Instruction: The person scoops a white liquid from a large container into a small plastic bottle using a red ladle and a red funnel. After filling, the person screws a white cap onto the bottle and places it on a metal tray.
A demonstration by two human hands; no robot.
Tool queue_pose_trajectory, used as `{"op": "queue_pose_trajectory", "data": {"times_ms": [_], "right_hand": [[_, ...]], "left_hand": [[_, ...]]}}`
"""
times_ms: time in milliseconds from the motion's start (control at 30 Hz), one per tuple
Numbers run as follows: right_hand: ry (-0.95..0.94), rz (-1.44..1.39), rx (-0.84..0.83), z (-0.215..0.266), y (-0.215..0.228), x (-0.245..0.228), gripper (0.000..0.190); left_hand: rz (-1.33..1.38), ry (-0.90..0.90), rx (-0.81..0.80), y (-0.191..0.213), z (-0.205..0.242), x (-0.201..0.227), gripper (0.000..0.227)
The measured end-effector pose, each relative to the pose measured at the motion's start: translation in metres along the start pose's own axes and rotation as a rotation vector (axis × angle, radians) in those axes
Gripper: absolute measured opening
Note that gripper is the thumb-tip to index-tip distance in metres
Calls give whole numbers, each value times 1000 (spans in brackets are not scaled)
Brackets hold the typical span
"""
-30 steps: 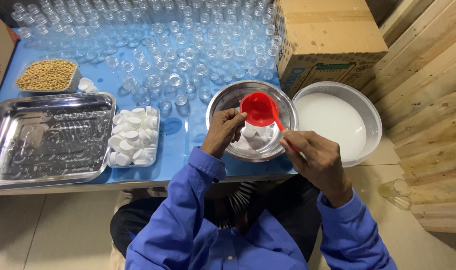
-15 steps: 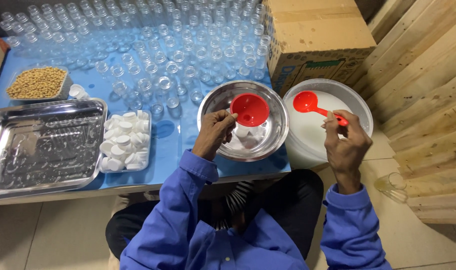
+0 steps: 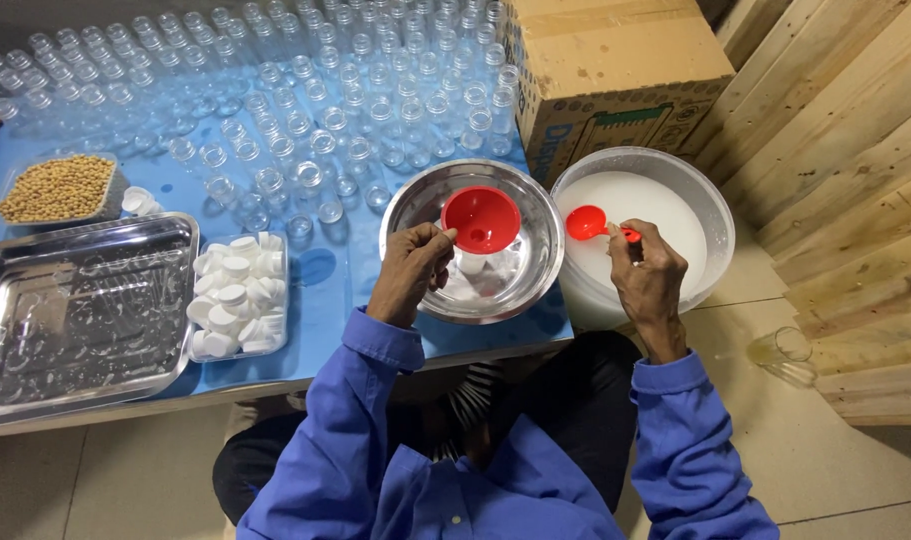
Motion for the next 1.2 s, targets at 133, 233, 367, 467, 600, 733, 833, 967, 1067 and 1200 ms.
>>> {"op": "queue_pose_trajectory", "data": {"times_ms": [133, 233, 367, 467, 600, 733, 833, 967, 1067, 1200], "right_hand": [[-14, -9, -13, 0, -2, -2, 9], [-52, -32, -20, -1, -1, -1, 10], [-88, -47, -15, -1, 1, 2, 9], [-117, -64, 3, -4, 8, -2, 10], [-177, -91, 32, -10, 20, -8, 11], [-163, -192, 82, -23, 32, -27, 11], [-151, -265, 111, -33, 42, -38, 13], [-158, -319, 125, -45, 54, -68, 13], [-182, -327, 112, -53, 59, -97, 13], [-106, -344, 93, -58, 63, -133, 15]], "left_hand": [[2, 1, 2, 0, 0, -1, 30], [16, 1, 1, 0, 0, -1, 31], [14, -7, -8, -1, 0, 0, 31], [12, -10, -10, 0, -1, -1, 32], [23, -7, -15, 1, -1, 0, 32], [24, -14, -21, 0, -1, 0, 31], [30, -22, -22, 0, -1, 1, 29], [-12, 21, -40, -3, 4, 9, 30], [-54, 61, -59, -5, 7, 10, 32], [-58, 55, -65, -7, 6, 10, 35]]}}
Point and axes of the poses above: each hand's wrist, its own z-axis away from the middle knuckle, its own y-axis out of the back of the hand, x = y × z, the point moved 9 cm from there along -z, towards the middle knuckle, and after that the axes turned 9 degrees about x, right-handed, at the moved point
